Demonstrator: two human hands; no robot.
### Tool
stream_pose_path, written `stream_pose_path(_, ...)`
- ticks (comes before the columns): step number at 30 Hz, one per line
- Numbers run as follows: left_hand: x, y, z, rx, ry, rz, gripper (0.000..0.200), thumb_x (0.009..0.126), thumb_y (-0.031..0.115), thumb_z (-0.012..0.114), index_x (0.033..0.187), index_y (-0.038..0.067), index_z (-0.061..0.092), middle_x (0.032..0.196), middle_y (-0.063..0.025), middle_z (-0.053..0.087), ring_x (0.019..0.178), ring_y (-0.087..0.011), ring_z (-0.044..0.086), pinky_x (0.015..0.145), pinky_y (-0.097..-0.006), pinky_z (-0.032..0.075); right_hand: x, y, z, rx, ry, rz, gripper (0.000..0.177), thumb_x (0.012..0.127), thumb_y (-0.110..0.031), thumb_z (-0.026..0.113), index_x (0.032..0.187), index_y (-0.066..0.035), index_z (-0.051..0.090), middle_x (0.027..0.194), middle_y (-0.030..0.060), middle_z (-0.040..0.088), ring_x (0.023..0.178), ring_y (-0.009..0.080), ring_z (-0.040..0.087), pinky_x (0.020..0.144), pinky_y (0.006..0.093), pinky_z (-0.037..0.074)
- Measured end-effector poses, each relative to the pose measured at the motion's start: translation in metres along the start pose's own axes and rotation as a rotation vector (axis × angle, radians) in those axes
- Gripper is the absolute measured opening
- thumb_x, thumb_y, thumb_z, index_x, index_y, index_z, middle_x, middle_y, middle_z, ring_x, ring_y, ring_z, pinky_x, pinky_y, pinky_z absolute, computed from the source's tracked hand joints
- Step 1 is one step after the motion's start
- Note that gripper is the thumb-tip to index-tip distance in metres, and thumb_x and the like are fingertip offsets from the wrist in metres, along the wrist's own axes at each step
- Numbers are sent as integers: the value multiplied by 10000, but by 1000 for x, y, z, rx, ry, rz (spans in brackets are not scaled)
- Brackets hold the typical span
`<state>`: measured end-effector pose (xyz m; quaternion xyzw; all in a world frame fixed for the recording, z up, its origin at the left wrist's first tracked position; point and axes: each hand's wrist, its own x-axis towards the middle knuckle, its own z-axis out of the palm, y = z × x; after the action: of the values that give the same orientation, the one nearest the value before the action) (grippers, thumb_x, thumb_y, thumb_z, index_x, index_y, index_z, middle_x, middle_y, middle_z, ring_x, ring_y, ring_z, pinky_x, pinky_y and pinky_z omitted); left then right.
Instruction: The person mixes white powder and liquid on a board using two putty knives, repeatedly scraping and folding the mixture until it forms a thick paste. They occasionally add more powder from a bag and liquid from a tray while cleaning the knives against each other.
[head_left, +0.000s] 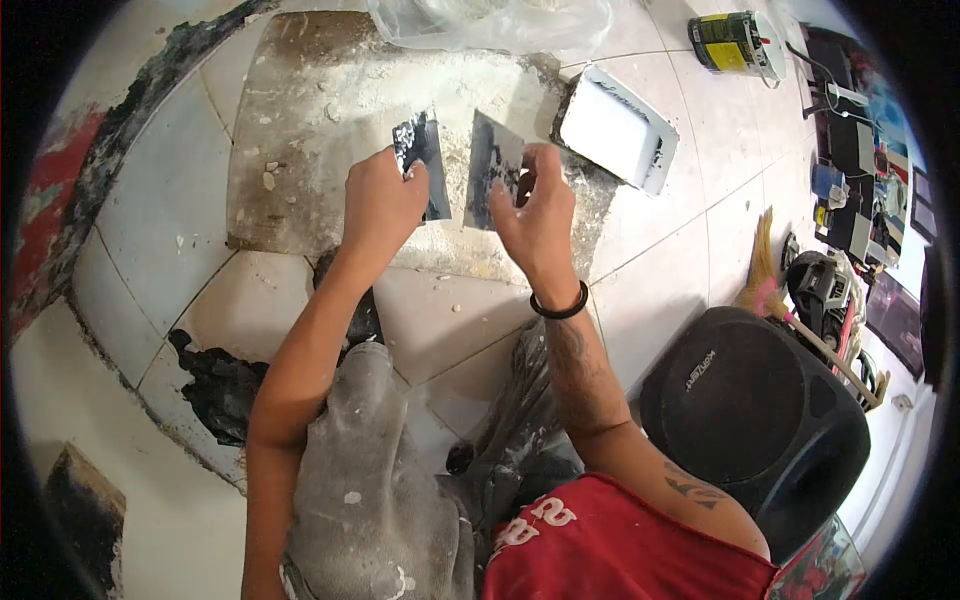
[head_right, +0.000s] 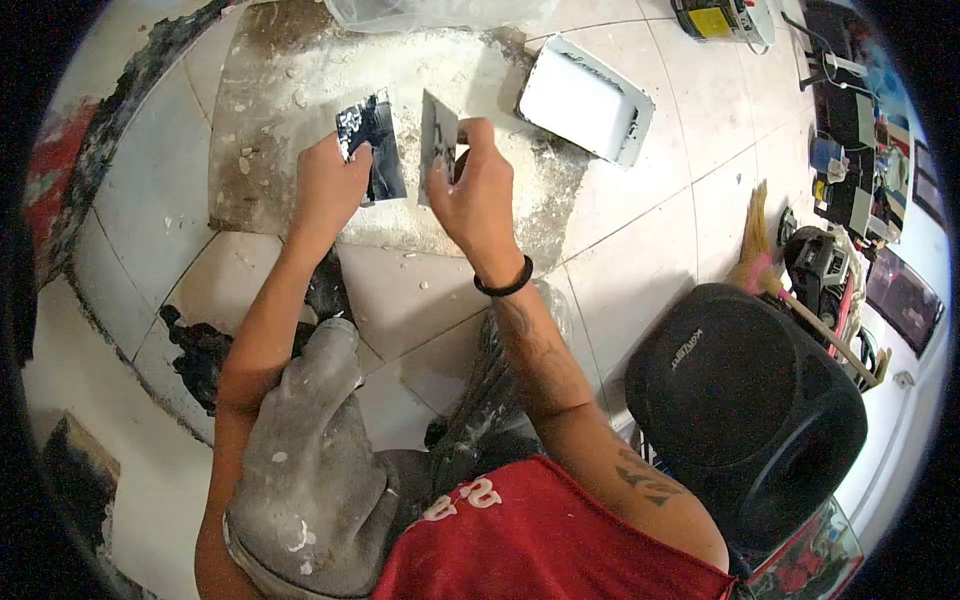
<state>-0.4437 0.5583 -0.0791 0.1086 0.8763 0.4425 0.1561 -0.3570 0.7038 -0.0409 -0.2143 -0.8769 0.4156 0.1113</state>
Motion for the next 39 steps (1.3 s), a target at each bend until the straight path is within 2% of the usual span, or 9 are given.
stream_pose_path(4, -14, 10, -14, 15, -114, -49, 199, 814, 128, 611, 751, -60, 591, 670, -252, 604, 677, -445, 609, 646, -492, 482, 18, 15, 7, 29, 35, 57, 372, 746, -53, 682, 1043, 6, 467, 803, 127, 575, 624, 156, 530, 572, 304, 454)
stream_pose_path(8, -18, 12, -5, 83, -122, 84, 189, 802, 124, 617, 766, -61, 605, 737, -264, 624, 732, -442, 623, 685, -495, 486, 21, 2, 28, 125, -22, 10, 334, 734, -8, 635, 1025, 11, 471, 675, 182, 553, 567, 295, 578, 547, 380, 460)
stream_pose_path(16, -1, -15, -23, 41, -33, -73, 204, 833, 162, 631, 813, -42, 639, 747, -261, 628, 735, -435, 634, 673, -469, 488, -4, 32, -10, 116, 3, 61, 347, 749, -19, 665, 1031, -14, 462, 781, 124, 583, 644, 195, 569, 593, 335, 466)
stream_pose_path(22, -27, -72, -32, -559, -41, -458, 169, 882, 192, 687, 906, 26, 673, 776, 42, 622, 636, -83, 532, 545, -292, 439, -47, 151, -46, 504, -107, 600, 337, 830, -96, 706, 1062, 53, 513, 969, 148, 634, 717, 150, 626, 528, 285, 483)
stream_pose_path(25, -64, -94, -12, -876, -135, -641, 100, 895, 146, 666, 829, 85, 623, 751, 28, 600, 603, -82, 546, 511, -277, 433, -56, 173, -69, 236, -288, 586, 441, 872, -140, 684, 1196, 62, 465, 1023, 207, 617, 807, 225, 669, 616, 327, 566)
stream_pose_path(28, -110, -97, -1, -1118, -235, -883, 146, 913, 118, 636, 789, 111, 558, 661, 46, 544, 532, -67, 514, 472, -263, 409, -37, 192, -92, 700, 241, 850, 520, 907, -211, 654, 1268, 33, 370, 1013, 179, 601, 831, 262, 664, 635, 356, 578)
stream_pose_path(29, -120, -115, 6, -1121, -351, -855, 142, 912, 117, 635, 793, 109, 559, 653, 43, 540, 529, -68, 508, 470, -264, 403, -30, 208, -103, 1066, 187, 849, 582, 942, -332, 610, 1299, 2, 294, 957, 142, 581, 796, 264, 638, 677, 400, 582)
stream_pose_path(35, -130, -137, 15, -894, -807, -736, 157, 902, 128, 656, 773, 99, 571, 640, 47, 512, 528, -73, 462, 500, -262, 388, 31, 226, -85, 1124, 404, 853, 483, 955, -443, 553, 1176, -24, 456, 916, 113, 560, 729, 242, 583, 752, 444, 584)
stream_pose_path(39, -128, -126, 15, -849, -840, -682, 129, 905, 137, 653, 796, 95, 596, 688, 68, 533, 586, -44, 461, 530, -244, 373, 40, 220, -72, 1001, 532, 869, 256, 944, -195, 542, 1058, 31, 501, 942, 145, 567, 800, 285, 607, 782, 473, 576)
